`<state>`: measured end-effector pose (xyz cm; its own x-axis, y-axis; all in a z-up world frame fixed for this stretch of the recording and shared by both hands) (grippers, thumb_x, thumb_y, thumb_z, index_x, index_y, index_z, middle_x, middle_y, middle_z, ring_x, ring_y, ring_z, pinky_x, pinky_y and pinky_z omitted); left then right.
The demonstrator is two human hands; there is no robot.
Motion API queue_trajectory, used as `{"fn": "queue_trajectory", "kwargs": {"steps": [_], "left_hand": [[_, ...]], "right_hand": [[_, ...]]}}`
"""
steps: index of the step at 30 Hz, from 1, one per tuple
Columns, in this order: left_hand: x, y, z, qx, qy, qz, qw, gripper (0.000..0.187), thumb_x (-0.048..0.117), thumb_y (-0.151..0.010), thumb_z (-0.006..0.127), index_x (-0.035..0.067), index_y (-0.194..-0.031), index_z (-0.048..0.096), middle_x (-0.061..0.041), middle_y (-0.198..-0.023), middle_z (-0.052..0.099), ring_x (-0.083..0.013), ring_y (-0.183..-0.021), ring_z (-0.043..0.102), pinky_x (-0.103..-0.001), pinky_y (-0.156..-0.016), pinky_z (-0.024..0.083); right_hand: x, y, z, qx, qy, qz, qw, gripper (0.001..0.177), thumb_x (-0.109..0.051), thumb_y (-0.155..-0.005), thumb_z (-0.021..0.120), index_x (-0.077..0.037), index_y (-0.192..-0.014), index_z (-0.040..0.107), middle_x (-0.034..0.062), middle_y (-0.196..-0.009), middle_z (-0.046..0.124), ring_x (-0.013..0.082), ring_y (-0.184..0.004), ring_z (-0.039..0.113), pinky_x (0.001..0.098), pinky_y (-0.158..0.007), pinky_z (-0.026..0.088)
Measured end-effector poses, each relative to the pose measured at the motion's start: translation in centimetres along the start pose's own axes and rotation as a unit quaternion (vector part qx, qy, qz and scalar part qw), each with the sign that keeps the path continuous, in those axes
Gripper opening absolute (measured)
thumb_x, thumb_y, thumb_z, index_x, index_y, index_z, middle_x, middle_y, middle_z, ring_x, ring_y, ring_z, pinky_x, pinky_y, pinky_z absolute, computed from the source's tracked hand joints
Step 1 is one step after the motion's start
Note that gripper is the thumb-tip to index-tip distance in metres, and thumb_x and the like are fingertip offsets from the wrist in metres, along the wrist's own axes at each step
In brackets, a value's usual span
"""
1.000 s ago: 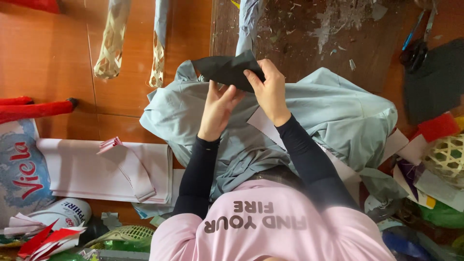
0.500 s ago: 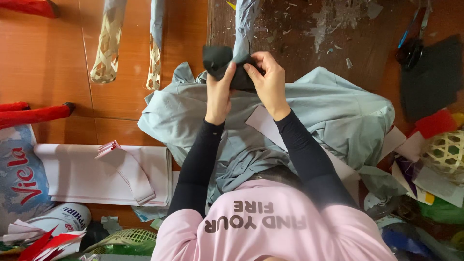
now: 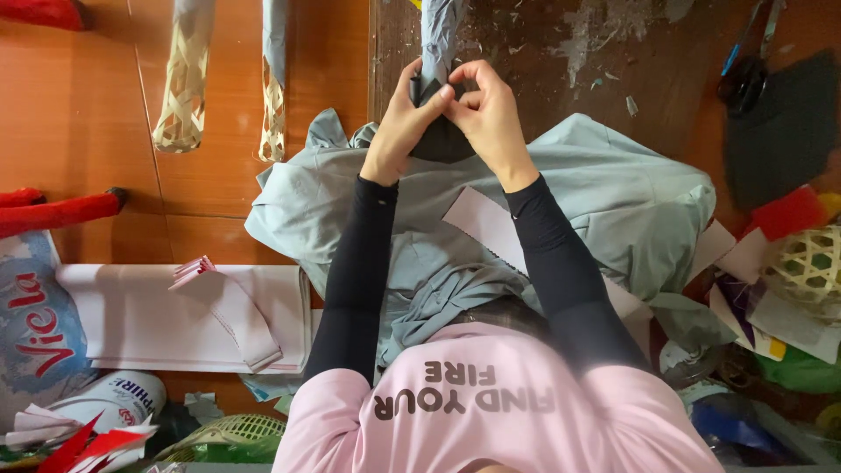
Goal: Decorating a paper mache giraffe by applying glue and wrapping it with colored paper strips.
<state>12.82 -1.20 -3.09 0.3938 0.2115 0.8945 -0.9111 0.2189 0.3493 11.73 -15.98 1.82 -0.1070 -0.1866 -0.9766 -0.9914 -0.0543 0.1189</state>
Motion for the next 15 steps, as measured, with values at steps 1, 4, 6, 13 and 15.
{"fn": "queue_trajectory", "kwargs": {"steps": [1, 4, 6, 13, 15], "left_hand": [[-0.1, -0.2, 0.0, -0.001, 0.000, 0.002, 1.000, 0.077, 0.030, -0.093, 0.080, 0.000, -0.152, 0.040, -0.013, -0.128, 0.064, -0.0184, -0.115, 0.061, -0.029, -0.098, 0.053], [-0.5, -0.5, 0.5, -0.036, -0.006, -0.013, 0.999, 0.088, 0.028, -0.088, 0.084, 0.001, -0.155, 0.033, -0.015, -0.131, 0.064, -0.0189, -0.117, 0.063, -0.030, -0.099, 0.053], [-0.4, -0.4, 0.8, -0.035, 0.005, -0.019, 0.999, 0.093, 0.025, -0.084, 0.088, 0.001, -0.155, 0.032, -0.015, -0.133, 0.063, -0.0190, -0.117, 0.063, -0.030, -0.099, 0.054], [-1.0, -0.6, 1.3, -0.024, 0.027, -0.031, 0.999, 0.092, 0.016, -0.084, 0.088, 0.000, -0.157, 0.034, -0.015, -0.133, 0.062, -0.0196, -0.117, 0.063, -0.030, -0.100, 0.054], [-0.9, -0.4, 1.4, -0.019, 0.063, -0.055, 0.996, 0.095, 0.013, -0.080, 0.087, 0.001, -0.156, 0.031, -0.014, -0.130, 0.063, -0.0202, -0.113, 0.065, -0.031, -0.097, 0.056]], "right_hand": [[0.3, 0.1, -0.3, 0.001, 0.001, -0.002, 1.000, 0.024, -0.006, -0.099, 0.076, -0.001, -0.114, 0.058, -0.0029, -0.065, 0.058, 0.0000, -0.061, 0.048, 0.0222, -0.055, 0.037], [1.2, 0.8, -1.4, -0.008, 0.010, -0.009, 1.000, 0.022, -0.007, -0.102, 0.072, 0.000, -0.120, 0.061, -0.0013, -0.074, 0.063, 0.0006, -0.069, 0.053, 0.0219, -0.061, 0.042], [1.7, 2.0, -3.2, 0.026, 0.030, -0.045, 0.998, 0.020, -0.012, -0.112, 0.067, -0.001, -0.128, 0.065, 0.0026, -0.098, 0.070, 0.0043, -0.089, 0.060, 0.0235, -0.079, 0.049], [9.2, 7.9, -3.1, 0.008, -0.236, 0.138, 0.962, 0.032, -0.022, -0.103, 0.063, -0.006, -0.130, 0.062, 0.0039, -0.110, 0.074, 0.0123, -0.095, 0.068, 0.0285, -0.089, 0.056], [8.5, 9.5, -0.2, -0.093, -0.251, 0.196, 0.943, 0.030, -0.018, -0.096, 0.070, -0.009, -0.123, 0.060, 0.0016, -0.103, 0.070, 0.0126, -0.088, 0.067, 0.0295, -0.081, 0.058]]}}
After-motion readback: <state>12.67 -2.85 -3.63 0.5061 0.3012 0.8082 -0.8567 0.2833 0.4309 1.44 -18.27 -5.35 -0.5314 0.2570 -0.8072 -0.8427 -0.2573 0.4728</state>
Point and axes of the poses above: each hand's wrist, its own y-axis away from the middle knuckle, its own z-axis out of the palm, x = y × z, the point moved 7 cm from there along -y, towards the middle knuckle
